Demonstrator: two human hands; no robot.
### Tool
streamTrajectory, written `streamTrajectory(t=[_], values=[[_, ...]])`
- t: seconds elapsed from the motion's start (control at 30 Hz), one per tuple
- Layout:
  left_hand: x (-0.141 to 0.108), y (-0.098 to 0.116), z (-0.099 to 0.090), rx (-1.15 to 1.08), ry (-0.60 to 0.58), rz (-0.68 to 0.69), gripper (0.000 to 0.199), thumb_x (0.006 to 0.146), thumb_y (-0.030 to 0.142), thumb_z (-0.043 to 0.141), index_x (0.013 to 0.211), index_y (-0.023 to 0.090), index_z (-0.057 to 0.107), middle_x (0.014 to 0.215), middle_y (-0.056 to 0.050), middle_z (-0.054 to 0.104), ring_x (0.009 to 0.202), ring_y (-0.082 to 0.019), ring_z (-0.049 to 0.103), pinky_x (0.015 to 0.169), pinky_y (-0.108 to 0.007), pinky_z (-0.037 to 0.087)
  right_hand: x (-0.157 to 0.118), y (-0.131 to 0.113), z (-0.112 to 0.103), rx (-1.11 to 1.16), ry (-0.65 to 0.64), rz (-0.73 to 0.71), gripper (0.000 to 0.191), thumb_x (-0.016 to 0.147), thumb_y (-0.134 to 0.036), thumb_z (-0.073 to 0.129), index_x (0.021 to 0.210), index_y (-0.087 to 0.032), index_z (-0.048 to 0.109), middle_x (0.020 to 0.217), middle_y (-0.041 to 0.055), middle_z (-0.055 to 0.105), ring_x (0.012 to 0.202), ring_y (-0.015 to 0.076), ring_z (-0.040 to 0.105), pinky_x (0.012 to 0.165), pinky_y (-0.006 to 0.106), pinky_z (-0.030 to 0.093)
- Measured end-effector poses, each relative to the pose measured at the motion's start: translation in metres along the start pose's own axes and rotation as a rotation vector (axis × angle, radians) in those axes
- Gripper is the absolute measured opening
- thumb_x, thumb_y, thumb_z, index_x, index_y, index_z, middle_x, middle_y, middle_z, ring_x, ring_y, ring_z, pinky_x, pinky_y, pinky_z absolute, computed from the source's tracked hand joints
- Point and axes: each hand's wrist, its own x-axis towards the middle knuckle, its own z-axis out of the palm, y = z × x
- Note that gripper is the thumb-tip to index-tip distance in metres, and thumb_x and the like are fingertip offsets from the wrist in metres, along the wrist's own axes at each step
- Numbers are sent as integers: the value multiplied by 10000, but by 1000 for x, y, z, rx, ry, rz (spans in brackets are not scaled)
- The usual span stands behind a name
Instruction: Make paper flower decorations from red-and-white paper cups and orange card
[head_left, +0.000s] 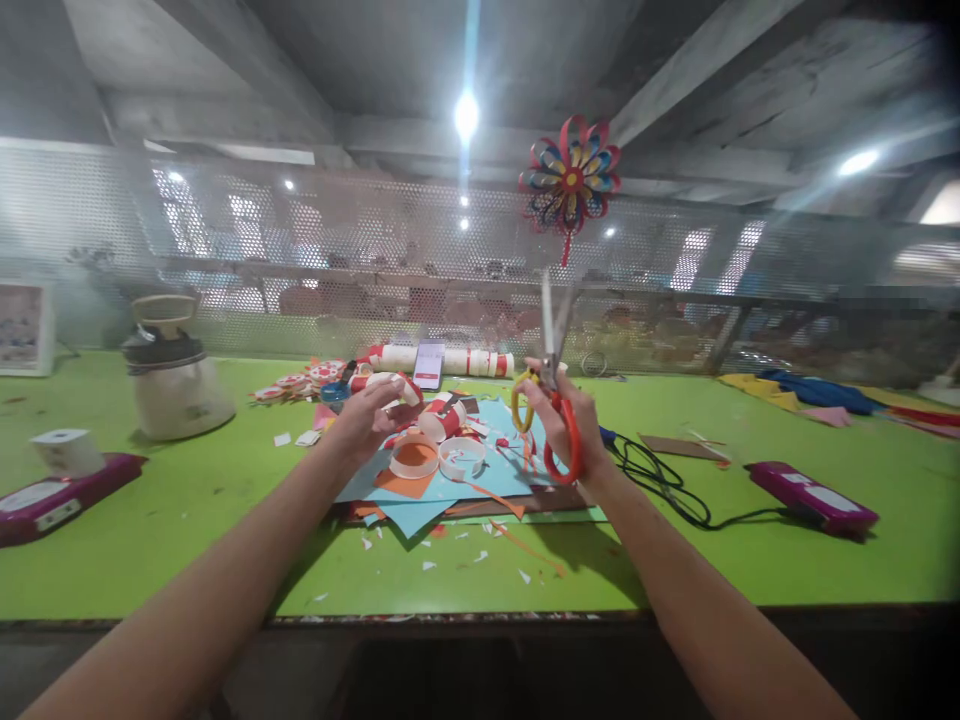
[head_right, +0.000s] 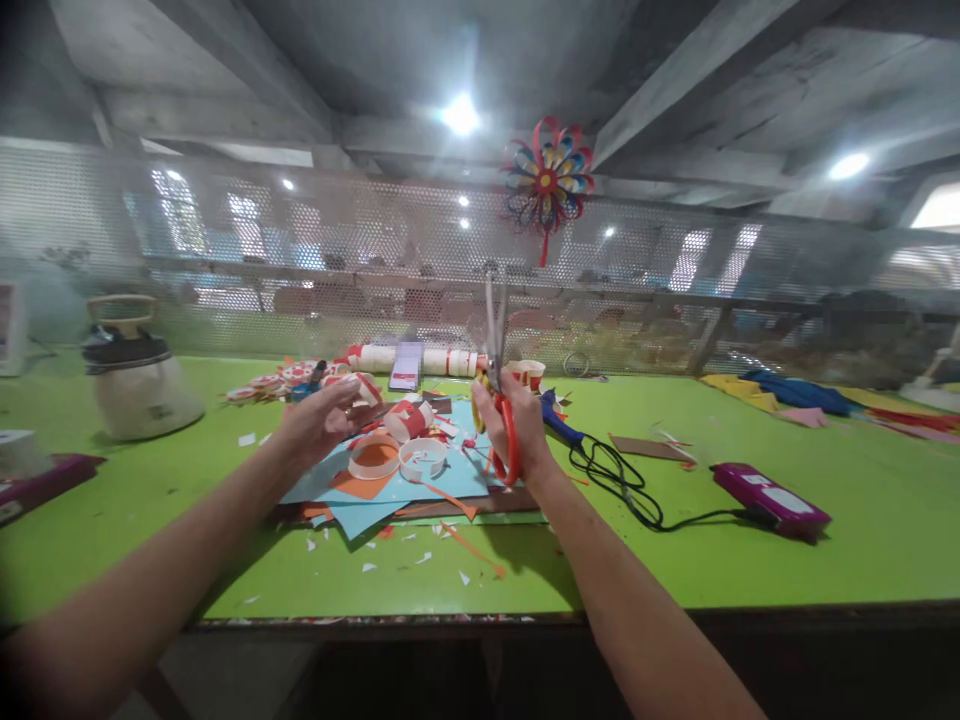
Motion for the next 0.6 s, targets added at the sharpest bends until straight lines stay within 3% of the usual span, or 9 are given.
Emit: streamTrajectory(t=[0.1, 0.27, 0.4, 0.47, 0.6], values=[[0, -5, -6, -20, -1, -2, 175, 671, 266, 719, 784, 145, 664, 733, -39, 677, 754, -182, 647, 812, -354, 534, 2, 1, -5, 13, 39, -31, 346, 904, -355, 459, 1181, -166, 546, 916, 71, 671, 777, 196, 615, 754, 305, 460], [-1, -3, -11, -60, -24, -5, 182, 686, 250, 694, 831, 142, 673, 812, -50, 692, 795, -186, 645, 882, -387, 508, 1, 2, -1, 94, -34, -44, 334, 905, -338, 458, 1178, -165, 546, 861, 52, 688, 790, 193, 645, 775, 303, 479], [-1, -5, -15, -73, -31, -58, 203, 697, 214, 696, 886, 147, 663, 806, -68, 694, 806, -199, 661, 849, -358, 517, 0, 4, 6, 165, -21, 1, 305, 872, -353, 503, 1097, -162, 580, 769, 45, 675, 752, 203, 647, 778, 334, 493], [-2, -6, -16, -74, -33, -85, 218, 716, 227, 694, 918, 154, 658, 817, -80, 702, 813, -207, 672, 805, -326, 525, 1, 6, 8, 164, -19, 8, 352, 857, -357, 524, 1142, -154, 561, 779, 51, 670, 747, 208, 654, 760, 342, 506], [-6, -7, -13, -64, -72, -138, 232, 747, 262, 677, 953, 157, 653, 852, -105, 717, 798, -243, 692, 704, -324, 537, 2, 6, 10, 366, 120, 95, 369, 899, -336, 469, 1213, -147, 513, 747, 36, 666, 742, 194, 670, 756, 356, 529]])
